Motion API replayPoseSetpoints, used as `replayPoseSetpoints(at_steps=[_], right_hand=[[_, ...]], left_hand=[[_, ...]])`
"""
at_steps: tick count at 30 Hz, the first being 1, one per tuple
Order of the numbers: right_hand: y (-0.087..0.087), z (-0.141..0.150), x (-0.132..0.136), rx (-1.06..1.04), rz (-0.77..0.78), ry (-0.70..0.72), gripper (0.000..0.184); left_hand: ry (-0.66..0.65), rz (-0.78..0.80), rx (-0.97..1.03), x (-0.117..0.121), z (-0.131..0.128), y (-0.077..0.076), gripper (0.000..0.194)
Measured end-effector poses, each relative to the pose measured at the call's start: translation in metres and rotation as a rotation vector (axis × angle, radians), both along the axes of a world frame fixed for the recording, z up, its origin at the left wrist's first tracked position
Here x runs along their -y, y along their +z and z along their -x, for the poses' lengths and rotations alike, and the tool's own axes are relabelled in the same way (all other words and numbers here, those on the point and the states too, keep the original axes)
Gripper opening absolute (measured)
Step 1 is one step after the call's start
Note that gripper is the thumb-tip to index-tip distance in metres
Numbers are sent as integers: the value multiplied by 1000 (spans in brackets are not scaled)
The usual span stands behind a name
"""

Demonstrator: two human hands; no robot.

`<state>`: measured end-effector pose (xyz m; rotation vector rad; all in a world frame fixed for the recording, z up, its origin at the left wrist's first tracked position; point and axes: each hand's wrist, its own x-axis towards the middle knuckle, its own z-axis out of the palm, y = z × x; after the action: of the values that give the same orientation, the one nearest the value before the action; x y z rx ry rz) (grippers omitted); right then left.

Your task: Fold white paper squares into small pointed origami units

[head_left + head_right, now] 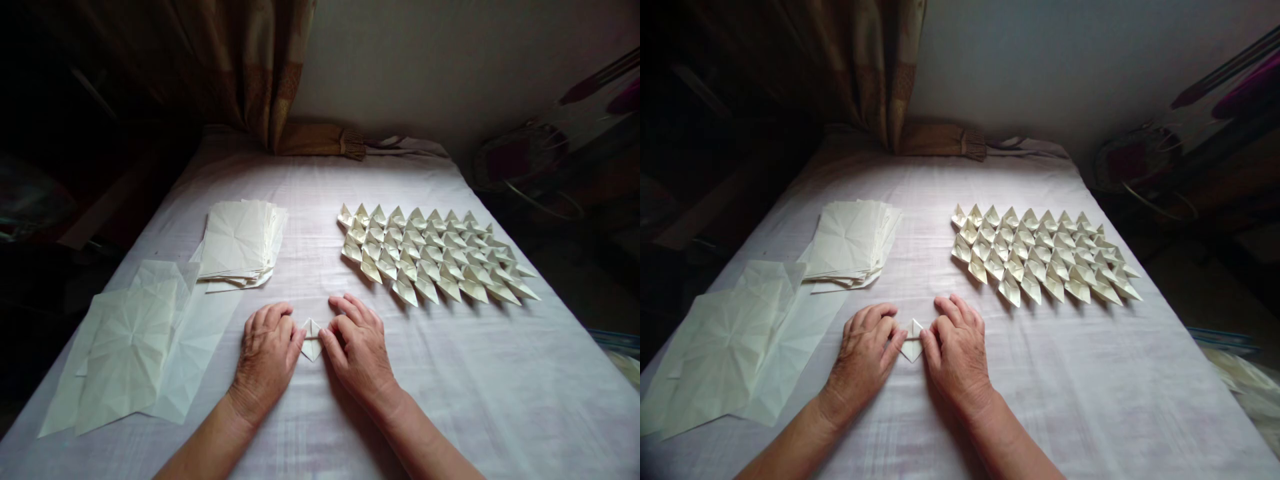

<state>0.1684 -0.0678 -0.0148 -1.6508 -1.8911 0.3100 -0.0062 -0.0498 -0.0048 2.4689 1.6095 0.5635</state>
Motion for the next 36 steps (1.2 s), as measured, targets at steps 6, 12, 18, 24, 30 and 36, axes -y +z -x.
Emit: replayPoseSetpoints(at_steps=[6,12,18,24,30,36], right_hand=[[1,2,-1,24,16,-11,15],[0,5,-1,24,23,-29,15],[0,7,-1,-1,30,-49,7],[1,11,-1,13,38,-62,8],[1,18,-3,23,77,-92,12],[4,7,-5,4,122,-59,11]], left_hand=[[19,13,-11,-1,-1,0,16],[40,23,-17,0,-2,-1,15],[64,14,-15,-1,-2,-4,9],[66,8,6,-1,-2,-4,5],[-4,-6,72,-1,1,-6,16],[-68,27,62,-1,3,-6,27]])
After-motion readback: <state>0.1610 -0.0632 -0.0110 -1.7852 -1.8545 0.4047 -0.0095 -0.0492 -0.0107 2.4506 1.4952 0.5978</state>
